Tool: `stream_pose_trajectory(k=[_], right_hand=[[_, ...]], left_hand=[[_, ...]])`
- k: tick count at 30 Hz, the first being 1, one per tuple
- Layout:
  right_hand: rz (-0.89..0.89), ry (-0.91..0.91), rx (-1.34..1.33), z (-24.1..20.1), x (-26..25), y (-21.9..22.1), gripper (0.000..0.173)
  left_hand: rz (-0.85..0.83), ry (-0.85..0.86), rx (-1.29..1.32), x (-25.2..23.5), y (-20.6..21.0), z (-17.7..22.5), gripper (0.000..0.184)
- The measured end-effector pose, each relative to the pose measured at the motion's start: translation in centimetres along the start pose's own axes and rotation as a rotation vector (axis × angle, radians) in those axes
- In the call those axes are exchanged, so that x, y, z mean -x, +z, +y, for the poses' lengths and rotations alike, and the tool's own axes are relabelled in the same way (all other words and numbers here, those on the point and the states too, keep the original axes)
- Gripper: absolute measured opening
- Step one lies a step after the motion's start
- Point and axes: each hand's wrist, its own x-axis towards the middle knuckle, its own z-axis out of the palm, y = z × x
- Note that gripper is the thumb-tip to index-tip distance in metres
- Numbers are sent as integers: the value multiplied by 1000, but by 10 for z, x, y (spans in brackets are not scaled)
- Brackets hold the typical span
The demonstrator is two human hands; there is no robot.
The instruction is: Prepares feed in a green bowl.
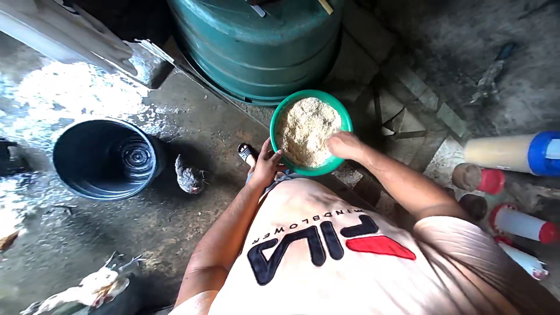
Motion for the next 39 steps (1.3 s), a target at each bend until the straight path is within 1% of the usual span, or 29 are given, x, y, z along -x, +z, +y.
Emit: stream_pose_trajectory(k=[1, 3, 5, 7, 9, 11, 14, 15, 16, 17, 19, 21, 22, 23, 24, 27, 29, 31, 35, 37, 39], right_hand=[[-85, -17, 68, 0, 4, 10, 21], [-162, -128, 47, -5, 3, 33, 23], [-188, -245, -96, -20, -6, 43, 29], [-203, -282, -278, -39, -20, 44, 29], [-228, -236, -475, -52, -35, 38, 30], [-196, -162, -705, -53, -46, 39, 29], [-129, -53, -1118, -44, -49, 41, 52], [-91, -34, -1205, -39, -48, 38, 53], [-60, -26, -1213, -31, -44, 31, 51], [-27, -29, -1117, -22, -38, 23, 46], [105, -71, -741, -3, -26, 11, 36], [252, -165, -324, 16, -14, 11, 35], [277, -196, -124, 25, -10, 12, 34], [251, -211, 34, 33, -7, 14, 32], [195, -220, 133, 39, -5, 16, 33], [24, -301, 206, 37, -5, 27, 38], [-51, -390, 206, 24, -11, 37, 42], [-94, -431, 209, 3, -23, 47, 44], [-110, -308, 191, -31, -48, 57, 55], [-82, -278, 153, -35, -54, 63, 55], [-61, -269, 134, -37, -52, 66, 50]], left_hand=[[3, 1, 2, 0, 1, 0, 61], [10, -2, 5, 1, 3, 1, 60], [20, 1, 0, 0, 4, 1, 60], [20, -2, -5, 0, 4, 0, 60], [23, -15, -7, -2, 2, -2, 61], [27, -22, -14, -4, -1, -3, 61], [31, -21, -10, -3, 0, -1, 61], [32, -19, -2, -3, 1, -1, 61], [30, -18, 4, -3, 3, -1, 61], [31, -16, 10, -4, 3, -2, 61], [33, -11, 15, -5, 2, -3, 61], [21, -8, 21, -6, 0, -3, 61], [20, -10, 26, -6, -1, -3, 61], [21, -13, 30, -6, 0, -3, 61], [27, -14, 32, -7, 1, -3, 61], [43, -12, 42, -8, 3, -1, 61], [43, -18, 21, -8, 4, 1, 60], [31, -13, -15, -8, 5, 3, 60], [23, 3, -55, -6, 8, 9, 60], [33, 12, -49, -6, 7, 11, 60], [12, 26, -53, -4, 8, 13, 60]])
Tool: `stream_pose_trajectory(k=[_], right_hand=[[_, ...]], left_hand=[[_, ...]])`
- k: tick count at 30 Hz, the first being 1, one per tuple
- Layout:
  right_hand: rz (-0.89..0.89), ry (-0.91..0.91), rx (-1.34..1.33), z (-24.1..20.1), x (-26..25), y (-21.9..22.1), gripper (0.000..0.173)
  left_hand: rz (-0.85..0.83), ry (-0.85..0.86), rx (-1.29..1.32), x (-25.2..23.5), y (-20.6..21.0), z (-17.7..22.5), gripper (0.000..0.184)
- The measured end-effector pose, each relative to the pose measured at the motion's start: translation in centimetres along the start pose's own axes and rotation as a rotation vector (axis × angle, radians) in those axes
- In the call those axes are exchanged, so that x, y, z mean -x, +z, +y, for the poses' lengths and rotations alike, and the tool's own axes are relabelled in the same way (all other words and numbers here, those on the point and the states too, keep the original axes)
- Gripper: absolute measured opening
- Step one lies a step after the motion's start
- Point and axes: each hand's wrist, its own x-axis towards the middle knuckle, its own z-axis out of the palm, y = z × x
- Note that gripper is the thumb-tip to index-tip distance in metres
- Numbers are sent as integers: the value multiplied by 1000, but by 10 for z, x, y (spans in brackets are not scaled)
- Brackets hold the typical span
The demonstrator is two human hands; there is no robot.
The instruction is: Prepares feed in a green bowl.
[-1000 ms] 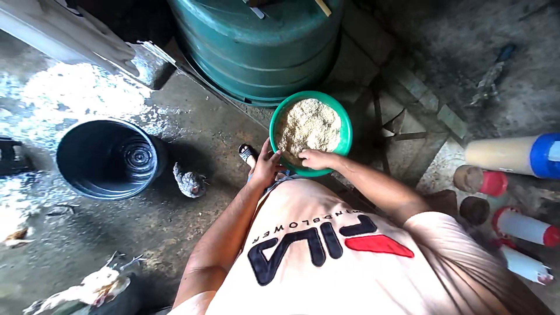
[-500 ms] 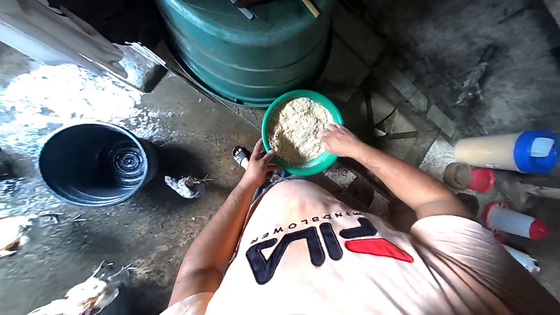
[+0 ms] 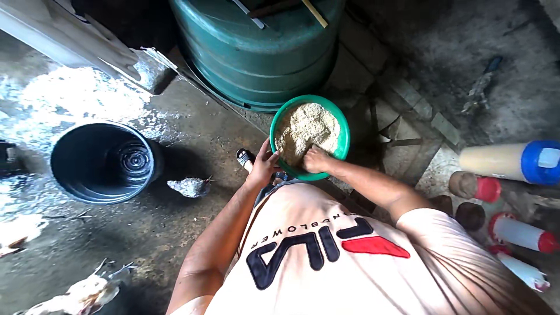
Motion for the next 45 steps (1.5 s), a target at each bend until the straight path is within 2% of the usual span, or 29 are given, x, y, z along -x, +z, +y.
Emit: stream_pose_trajectory(k=[4, 5, 7, 11, 16, 18, 23, 26, 28, 30, 32, 35, 38, 42, 45], right_hand=[[-5, -2, -30, -8, 6, -6, 33], [-2, 1, -71, -10, 5, -7, 33], [-24, 54, -206, -14, 4, -14, 44], [-45, 180, -629, -12, 19, -37, 58], [238, 243, -1472, 18, 36, -42, 50], [259, 265, -1563, 33, 47, -54, 49], [449, 557, -1413, 58, 54, -82, 45], [471, 584, -1445, 70, 26, -81, 51], [444, 539, -1352, 64, 5, -80, 51], [413, 475, -1169, 45, -11, -83, 49], [391, 460, -914, 22, -19, -83, 54], [391, 389, -436, -2, -19, -64, 71], [299, 308, -162, 5, -10, -47, 87], [249, 457, -142, 21, 7, -47, 100], [300, 603, -319, 33, 14, -47, 92]], left_hand=[[-19, 19, -17, 0, 5, 5, 60], [-9, 8, -2, 0, 5, 6, 60], [16, -14, 30, -2, 5, 6, 59], [14, -16, 45, -6, -2, 2, 57], [22, -15, 67, -9, -4, -3, 57], [19, -20, 76, -10, -5, -3, 57], [-1, -35, 55, -10, -6, 2, 57], [-22, -39, 29, -11, -3, 6, 58], [-25, -38, 14, -11, 0, 10, 58], [-18, -36, 16, -11, 4, 13, 58], [-12, -33, 15, -11, 5, 16, 57], [-1, -31, 10, -12, 4, 15, 55], [19, -38, 7, -15, 1, 10, 54], [29, -30, 2, -17, -4, 4, 54], [39, -31, 11, -19, -3, 4, 51]])
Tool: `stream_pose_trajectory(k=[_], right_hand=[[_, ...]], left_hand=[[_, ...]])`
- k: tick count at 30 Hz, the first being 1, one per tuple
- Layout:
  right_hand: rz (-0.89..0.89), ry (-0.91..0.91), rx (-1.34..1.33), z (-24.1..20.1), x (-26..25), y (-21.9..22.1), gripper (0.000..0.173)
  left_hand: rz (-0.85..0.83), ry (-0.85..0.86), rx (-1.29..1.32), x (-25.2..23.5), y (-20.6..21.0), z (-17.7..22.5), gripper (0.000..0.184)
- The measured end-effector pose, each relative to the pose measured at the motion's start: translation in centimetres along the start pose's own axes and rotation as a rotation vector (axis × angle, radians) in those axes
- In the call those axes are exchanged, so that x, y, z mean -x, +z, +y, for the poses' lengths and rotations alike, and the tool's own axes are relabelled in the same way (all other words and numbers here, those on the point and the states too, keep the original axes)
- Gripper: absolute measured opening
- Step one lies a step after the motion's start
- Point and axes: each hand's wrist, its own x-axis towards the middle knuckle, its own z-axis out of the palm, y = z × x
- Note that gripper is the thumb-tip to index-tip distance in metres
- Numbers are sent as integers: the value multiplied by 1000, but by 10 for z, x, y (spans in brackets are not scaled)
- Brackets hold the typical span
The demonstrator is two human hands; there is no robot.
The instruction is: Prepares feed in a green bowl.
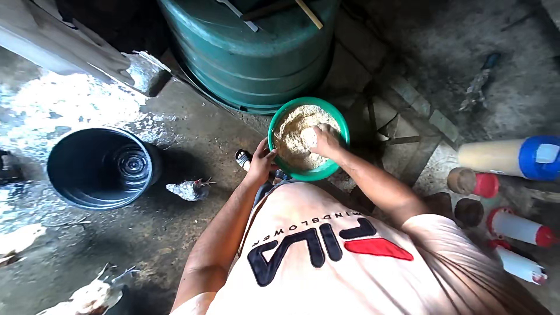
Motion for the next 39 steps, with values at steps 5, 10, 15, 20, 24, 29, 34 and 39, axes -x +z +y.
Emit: stream_pose_trajectory(k=[5, 10, 15, 20, 24, 29, 34, 39], right_hand=[[-183, 208, -654, 25, -4, -1, 69], [-342, 185, -1386, 1, 15, 17, 58], [-190, 78, -1085, 5, 17, -32, 55], [-83, 334, -1049, 37, -20, -38, 62], [-190, 326, -1299, 34, -49, -7, 66], [-338, 276, -1443, 9, -47, 5, 63], [-410, 316, -1413, -2, -41, 11, 76], [-344, 345, -1481, -5, -40, 14, 69]], left_hand=[[16, -17, 16, 1, 4, 2, 53], [-7, -13, -11, 3, 8, 10, 53], [-26, -5, -24, 3, 6, 10, 53], [-59, -7, -48, 1, 7, 13, 55], [-68, -7, -58, 1, 9, 17, 55], [-57, -2, -70, 2, 10, 20, 55], [-66, 6, -75, 0, 14, 23, 55], [-83, 7, -88, -3, 15, 32, 54]])
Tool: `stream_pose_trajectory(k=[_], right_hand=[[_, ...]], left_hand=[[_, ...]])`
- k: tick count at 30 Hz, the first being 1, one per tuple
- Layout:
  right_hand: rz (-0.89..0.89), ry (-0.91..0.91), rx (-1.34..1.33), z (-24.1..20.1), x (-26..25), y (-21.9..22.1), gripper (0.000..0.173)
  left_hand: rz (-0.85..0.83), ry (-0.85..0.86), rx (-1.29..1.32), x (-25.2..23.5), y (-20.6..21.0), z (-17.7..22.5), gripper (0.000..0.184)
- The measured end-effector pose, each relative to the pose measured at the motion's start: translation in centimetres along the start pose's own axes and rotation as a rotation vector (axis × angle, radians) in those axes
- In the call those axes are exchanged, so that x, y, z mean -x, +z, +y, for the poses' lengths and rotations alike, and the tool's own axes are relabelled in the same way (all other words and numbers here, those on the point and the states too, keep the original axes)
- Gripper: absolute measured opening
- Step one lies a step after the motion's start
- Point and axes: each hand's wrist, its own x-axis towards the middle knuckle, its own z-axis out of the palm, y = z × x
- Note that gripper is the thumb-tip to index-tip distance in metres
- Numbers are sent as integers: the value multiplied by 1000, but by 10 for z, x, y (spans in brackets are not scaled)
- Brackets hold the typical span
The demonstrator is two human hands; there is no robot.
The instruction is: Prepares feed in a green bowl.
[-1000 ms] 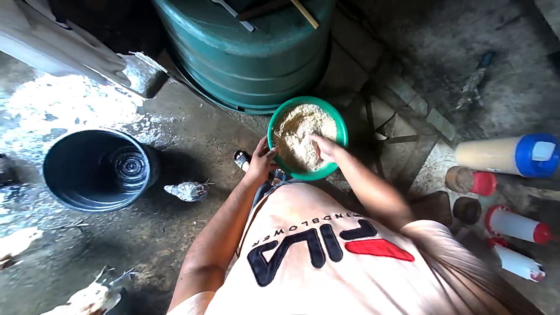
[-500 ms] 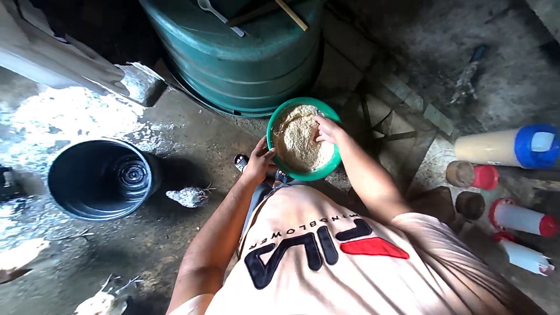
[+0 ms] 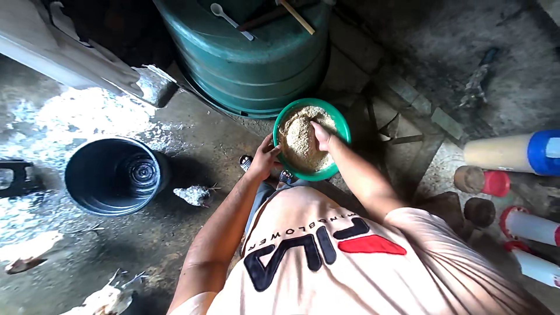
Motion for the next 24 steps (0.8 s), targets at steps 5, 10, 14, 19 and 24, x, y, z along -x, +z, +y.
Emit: stream_pose_trajectory(k=[5, 10, 14, 19, 24], right_hand=[[-48, -66, 23, -12, 14, -29, 68], [-143, -396, 392, -36, 63, -31, 50], [-161, -587, 898, -55, 87, -18, 46], [254, -299, 680, -55, 60, -47, 55], [188, -140, 207, -32, 22, -53, 66]], left_hand=[[0, -10, 13, -12, -4, 0, 55], [9, -8, -11, -16, -4, 0, 54], [6, -16, -16, -17, -3, 2, 55], [-4, -1, -101, -4, -3, 3, 55], [-63, 7, -65, -12, -1, 8, 58]])
